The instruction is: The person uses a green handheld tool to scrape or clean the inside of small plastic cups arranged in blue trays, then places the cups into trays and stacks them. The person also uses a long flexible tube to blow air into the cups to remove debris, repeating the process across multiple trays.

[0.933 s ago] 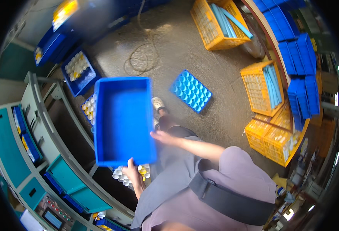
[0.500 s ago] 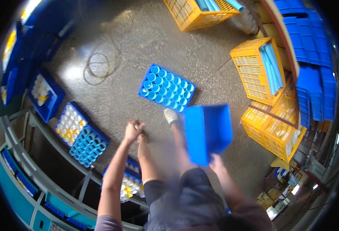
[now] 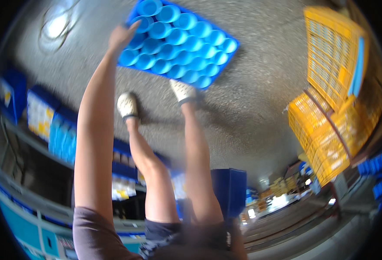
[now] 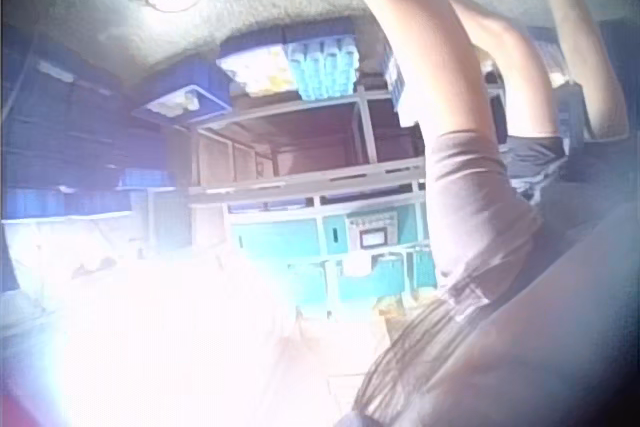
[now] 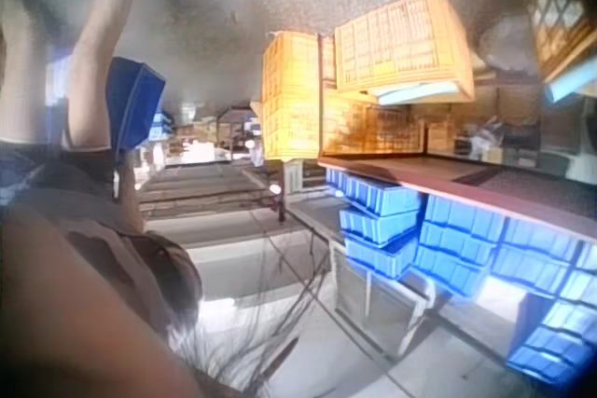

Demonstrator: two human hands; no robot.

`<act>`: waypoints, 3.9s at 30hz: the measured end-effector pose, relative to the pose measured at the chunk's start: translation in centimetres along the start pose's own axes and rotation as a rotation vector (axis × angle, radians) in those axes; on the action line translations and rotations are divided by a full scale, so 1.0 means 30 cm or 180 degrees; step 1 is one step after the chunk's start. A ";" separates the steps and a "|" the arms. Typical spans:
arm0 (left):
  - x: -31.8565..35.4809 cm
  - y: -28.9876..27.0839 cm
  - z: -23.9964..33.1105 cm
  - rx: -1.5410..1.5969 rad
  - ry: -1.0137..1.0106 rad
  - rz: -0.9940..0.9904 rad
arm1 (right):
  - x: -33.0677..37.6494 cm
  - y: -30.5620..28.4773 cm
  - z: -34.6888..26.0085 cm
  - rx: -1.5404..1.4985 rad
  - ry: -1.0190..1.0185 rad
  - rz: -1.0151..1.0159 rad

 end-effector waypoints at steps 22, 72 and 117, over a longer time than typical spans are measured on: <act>2.497 -0.766 -1.528 0.5901 -0.2315 0.4232 | 0.712 0.963 -1.166 0.2604 -0.1994 -0.0422; 3.152 -2.164 1.441 0.4370 0.7405 0.1665 | 2.270 0.576 -1.700 -0.1610 -0.4895 -0.1807; 0.671 -2.161 2.382 0.1621 0.2090 0.0526 | 4.124 0.950 -2.949 -0.0143 -0.8921 0.3082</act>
Point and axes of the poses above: each hand's wrist, its own x-axis away from the middle knuckle, its own y-axis out of the palm, z = x × y, the point moved 10 cm from there along -x, towards the middle knuckle, and after that the axes turned 4 degrees about -z, right-handed, at the moved point
